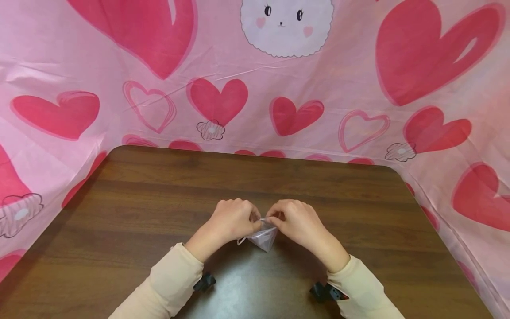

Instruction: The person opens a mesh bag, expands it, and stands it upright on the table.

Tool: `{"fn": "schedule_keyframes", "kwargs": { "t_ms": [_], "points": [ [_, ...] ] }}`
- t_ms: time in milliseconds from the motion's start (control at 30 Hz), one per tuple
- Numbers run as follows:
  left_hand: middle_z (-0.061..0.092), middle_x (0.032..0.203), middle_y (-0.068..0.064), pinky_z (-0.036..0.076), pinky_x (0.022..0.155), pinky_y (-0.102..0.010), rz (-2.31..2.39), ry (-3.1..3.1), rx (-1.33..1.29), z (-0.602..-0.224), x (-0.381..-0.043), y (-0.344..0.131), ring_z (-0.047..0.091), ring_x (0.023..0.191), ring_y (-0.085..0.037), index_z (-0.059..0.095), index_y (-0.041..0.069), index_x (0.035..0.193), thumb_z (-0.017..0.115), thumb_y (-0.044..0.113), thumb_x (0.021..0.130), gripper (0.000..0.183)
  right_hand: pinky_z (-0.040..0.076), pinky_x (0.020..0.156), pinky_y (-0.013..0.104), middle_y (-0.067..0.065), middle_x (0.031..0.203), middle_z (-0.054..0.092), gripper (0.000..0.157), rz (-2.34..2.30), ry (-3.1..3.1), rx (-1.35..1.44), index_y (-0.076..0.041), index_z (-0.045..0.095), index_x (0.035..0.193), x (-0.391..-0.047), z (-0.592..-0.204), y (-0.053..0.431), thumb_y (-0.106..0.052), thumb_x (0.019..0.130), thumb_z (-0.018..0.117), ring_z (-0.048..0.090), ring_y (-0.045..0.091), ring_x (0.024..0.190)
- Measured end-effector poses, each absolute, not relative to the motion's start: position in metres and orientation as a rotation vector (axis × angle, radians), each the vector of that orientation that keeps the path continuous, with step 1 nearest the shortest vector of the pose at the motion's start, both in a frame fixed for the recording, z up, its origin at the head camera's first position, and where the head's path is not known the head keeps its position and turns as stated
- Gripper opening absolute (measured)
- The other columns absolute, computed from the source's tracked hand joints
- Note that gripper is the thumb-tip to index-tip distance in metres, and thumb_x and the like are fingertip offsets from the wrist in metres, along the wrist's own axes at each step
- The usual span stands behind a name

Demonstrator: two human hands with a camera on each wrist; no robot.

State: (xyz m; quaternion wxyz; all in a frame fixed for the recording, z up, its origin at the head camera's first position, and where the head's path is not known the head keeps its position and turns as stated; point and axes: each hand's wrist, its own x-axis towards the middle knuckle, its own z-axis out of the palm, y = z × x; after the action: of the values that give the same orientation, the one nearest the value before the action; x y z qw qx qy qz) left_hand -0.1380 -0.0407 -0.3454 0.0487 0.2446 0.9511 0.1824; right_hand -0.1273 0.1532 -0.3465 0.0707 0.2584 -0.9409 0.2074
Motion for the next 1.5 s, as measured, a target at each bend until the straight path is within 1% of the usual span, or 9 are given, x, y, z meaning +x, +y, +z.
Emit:
{"fn": "schedule_keyframes", "kwargs": {
  "t_ms": [133,267,367,567,667,933,1300,1400,1500],
  "points": [
    [0.063,0.066,0.015,0.043,0.053,-0.032,0.605,2.958,0.696,-0.349,-0.138,-0.038,0.051,0.056,-0.006,0.080,0.024,0.092,0.071,0.029,0.088,0.011,0.045,0.057,0.028,-0.013,0.072,0.059,0.015,0.601,-2.885,0.668,-0.021,0.076,0.090,-0.125,-0.346,0.147,-0.028,0.080,0.084,0.054,0.004,0.064],
    [0.057,0.059,0.014,0.039,0.047,-0.030,0.698,2.995,0.618,-0.351,-0.137,-0.037,0.048,0.052,-0.008,0.079,0.021,0.092,0.071,0.024,0.088,0.010,0.046,0.056,0.031,-0.009,0.077,0.064,0.026,0.591,-2.978,0.533,-0.018,0.075,0.098,-0.123,-0.345,0.143,-0.033,0.079,0.084,0.057,0.007,0.066],
    [0.052,0.056,0.015,0.037,0.045,-0.030,0.729,3.029,0.549,-0.353,-0.136,-0.037,0.047,0.050,-0.010,0.079,0.022,0.091,0.069,0.024,0.088,0.010,0.045,0.055,0.033,-0.007,0.077,0.065,0.029,0.571,-3.044,0.465,-0.016,0.074,0.101,-0.123,-0.345,0.142,-0.035,0.080,0.083,0.057,0.010,0.065],
    [0.054,0.059,0.015,0.038,0.048,-0.032,0.732,3.068,0.438,-0.354,-0.135,-0.041,0.050,0.053,-0.012,0.076,0.025,0.087,0.069,0.027,0.086,0.007,0.039,0.050,0.033,-0.008,0.062,0.054,0.014,0.499,-3.087,0.453,-0.016,0.075,0.091,-0.123,-0.345,0.140,-0.026,0.083,0.080,0.047,0.013,0.055],
    [0.055,0.060,0.013,0.038,0.050,-0.033,0.725,3.046,0.423,-0.354,-0.136,-0.045,0.051,0.055,-0.013,0.076,0.027,0.084,0.070,0.026,0.086,0.006,0.038,0.049,0.033,-0.008,0.061,0.053,0.009,0.492,-3.089,0.437,-0.016,0.076,0.087,-0.124,-0.343,0.141,-0.023,0.083,0.079,0.046,0.015,0.055],
    [0.060,0.065,0.012,0.040,0.055,-0.036,0.686,2.992,0.410,-0.348,-0.140,-0.052,0.054,0.061,-0.016,0.076,0.030,0.081,0.073,0.023,0.084,0.009,0.041,0.052,0.033,-0.011,0.064,0.058,0.005,0.537,-3.104,0.443,-0.018,0.076,0.086,-0.129,-0.338,0.145,-0.021,0.082,0.078,0.050,0.011,0.058],
    [0.062,0.067,0.016,0.041,0.056,-0.036,0.701,2.990,0.437,-0.346,-0.140,-0.049,0.056,0.063,-0.013,0.076,0.031,0.082,0.074,0.019,0.081,0.012,0.040,0.055,0.033,-0.011,0.064,0.057,0.005,0.584,-3.137,0.425,-0.018,0.073,0.082,-0.130,-0.334,0.150,-0.020,0.080,0.077,0.050,0.011,0.059],
    [0.062,0.068,0.016,0.040,0.056,-0.035,0.722,3.005,0.453,-0.347,-0.140,-0.048,0.056,0.063,-0.012,0.076,0.030,0.083,0.075,0.020,0.082,0.010,0.041,0.055,0.034,-0.010,0.065,0.059,0.006,0.566,-3.125,0.433,-0.018,0.074,0.083,-0.131,-0.334,0.152,-0.022,0.082,0.078,0.051,0.011,0.060],
    [0.062,0.069,0.018,0.041,0.056,-0.035,0.748,3.025,0.456,-0.348,-0.140,-0.048,0.058,0.065,-0.010,0.077,0.031,0.085,0.075,0.027,0.084,0.004,0.044,0.056,0.035,-0.010,0.068,0.062,0.010,0.554,-3.094,0.441,-0.017,0.076,0.084,-0.132,-0.335,0.154,-0.026,0.084,0.079,0.054,0.010,0.061]
  ]
}}
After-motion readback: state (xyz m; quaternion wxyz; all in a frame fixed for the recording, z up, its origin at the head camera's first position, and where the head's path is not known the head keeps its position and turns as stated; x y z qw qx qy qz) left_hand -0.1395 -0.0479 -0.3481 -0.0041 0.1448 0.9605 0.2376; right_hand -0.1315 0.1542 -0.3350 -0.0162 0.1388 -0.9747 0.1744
